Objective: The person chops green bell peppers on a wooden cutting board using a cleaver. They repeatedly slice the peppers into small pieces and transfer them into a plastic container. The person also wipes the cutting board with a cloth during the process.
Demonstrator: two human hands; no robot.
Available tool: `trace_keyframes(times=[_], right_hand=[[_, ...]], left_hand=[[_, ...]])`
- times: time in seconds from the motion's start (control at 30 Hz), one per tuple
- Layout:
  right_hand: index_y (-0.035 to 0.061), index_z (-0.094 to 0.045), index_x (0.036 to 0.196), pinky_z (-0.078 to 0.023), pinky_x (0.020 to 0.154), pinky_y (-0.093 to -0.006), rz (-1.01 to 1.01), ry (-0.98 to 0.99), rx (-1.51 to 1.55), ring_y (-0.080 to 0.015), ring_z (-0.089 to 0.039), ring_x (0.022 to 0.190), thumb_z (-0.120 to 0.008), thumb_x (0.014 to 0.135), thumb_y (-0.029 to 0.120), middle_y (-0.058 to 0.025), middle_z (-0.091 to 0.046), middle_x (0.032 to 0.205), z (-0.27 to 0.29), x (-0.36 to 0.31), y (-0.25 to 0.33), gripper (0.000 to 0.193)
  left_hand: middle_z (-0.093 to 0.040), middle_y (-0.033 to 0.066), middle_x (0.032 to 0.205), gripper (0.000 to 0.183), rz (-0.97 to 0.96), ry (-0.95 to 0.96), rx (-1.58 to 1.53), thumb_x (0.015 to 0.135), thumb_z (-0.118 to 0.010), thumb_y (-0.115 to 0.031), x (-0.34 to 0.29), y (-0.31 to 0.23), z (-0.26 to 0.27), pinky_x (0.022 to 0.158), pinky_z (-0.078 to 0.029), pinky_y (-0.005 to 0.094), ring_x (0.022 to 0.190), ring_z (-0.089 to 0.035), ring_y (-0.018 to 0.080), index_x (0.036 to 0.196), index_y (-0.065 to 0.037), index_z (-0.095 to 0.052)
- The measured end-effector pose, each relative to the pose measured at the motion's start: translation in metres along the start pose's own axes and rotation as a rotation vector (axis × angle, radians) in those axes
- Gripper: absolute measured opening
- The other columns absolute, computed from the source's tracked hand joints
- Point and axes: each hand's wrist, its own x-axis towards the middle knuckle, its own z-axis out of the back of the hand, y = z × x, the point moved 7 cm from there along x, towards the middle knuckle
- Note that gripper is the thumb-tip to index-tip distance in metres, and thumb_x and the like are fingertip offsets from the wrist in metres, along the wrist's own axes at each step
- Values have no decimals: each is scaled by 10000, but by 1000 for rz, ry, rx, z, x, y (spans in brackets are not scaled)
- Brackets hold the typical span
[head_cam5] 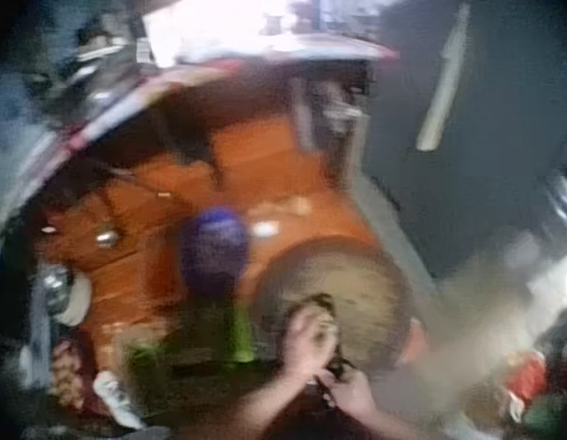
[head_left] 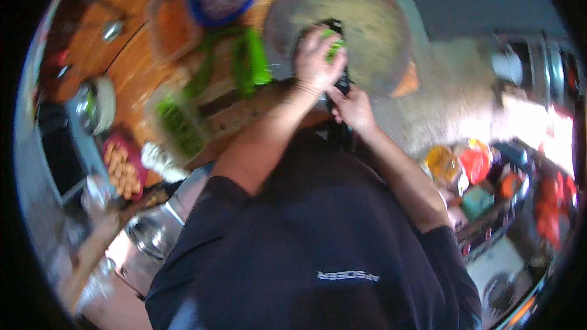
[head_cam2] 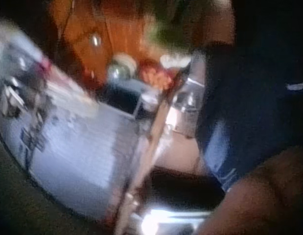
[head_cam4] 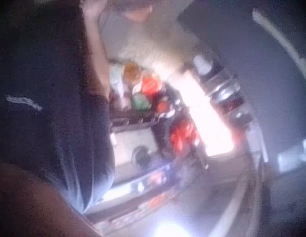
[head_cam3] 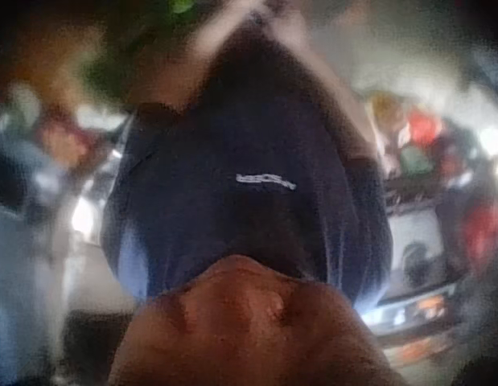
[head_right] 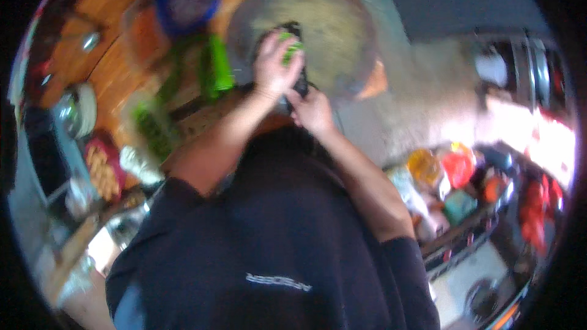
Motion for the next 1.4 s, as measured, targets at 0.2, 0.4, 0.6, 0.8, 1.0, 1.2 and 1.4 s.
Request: trace_keyframes(times=[0.2,0.4,0.6,0.8,1.0,1.2,1.4], right_hand=[[-14,-631,995,-522,560,-346,200,210,-213,-198,-653,588,-738,916,272,-116,-657,670,-62,-18,53,315],[30,-637,1062,-518,640,-387,785,356,-624,-221,-619,618,-781,855,311,-127,-627,684,-208,-39,104,378],[22,-671,1082,-542,774,-461,325,624,-635,-395,-701,857,-735,850,332,-213,-713,858,-259,-45,127,393],[35,-651,1058,-490,585,-297,312,486,-488,-98,-606,617,-745,918,265,-16,-641,685,-173,-22,115,285],[39,-590,1015,-449,483,-253,85,282,-313,-94,-540,530,-737,938,232,1,-571,669,-80,-36,109,255],[12,-584,976,-414,437,-247,121,114,-240,-83,-517,506,-688,969,174,-3,-549,638,6,-36,65,193],[22,-624,988,-422,458,-284,85,-34,-261,-94,-521,488,-681,971,223,-27,-557,612,74,-40,11,210]], left_hand=[[-621,176,1251,299,117,-355,-3,755,-780,-131,-7,8,112,1056,-453,475,1232,-552,399,1040,-58,-728],[-616,204,1276,300,229,-631,388,855,-753,-166,-60,53,280,1027,-449,491,1213,-571,394,1123,-41,-697],[-632,217,1209,304,635,-509,342,926,-697,-205,-102,164,351,1001,-453,470,1141,-578,413,1169,-24,-677],[-644,179,1115,254,319,-480,570,922,-674,-168,-81,144,351,904,-472,485,1056,-589,386,1131,-28,-642],[-657,165,1079,289,164,7,553,841,-693,-134,-39,131,268,920,-474,497,1055,-596,357,1106,-32,-636],[-681,166,1097,508,426,588,874,775,-775,-237,-20,160,219,973,-446,555,1114,-607,327,1221,-33,-642],[-711,201,1078,415,560,278,-39,812,-659,-137,28,70,213,946,-516,451,1068,-665,336,1187,21,-584]])
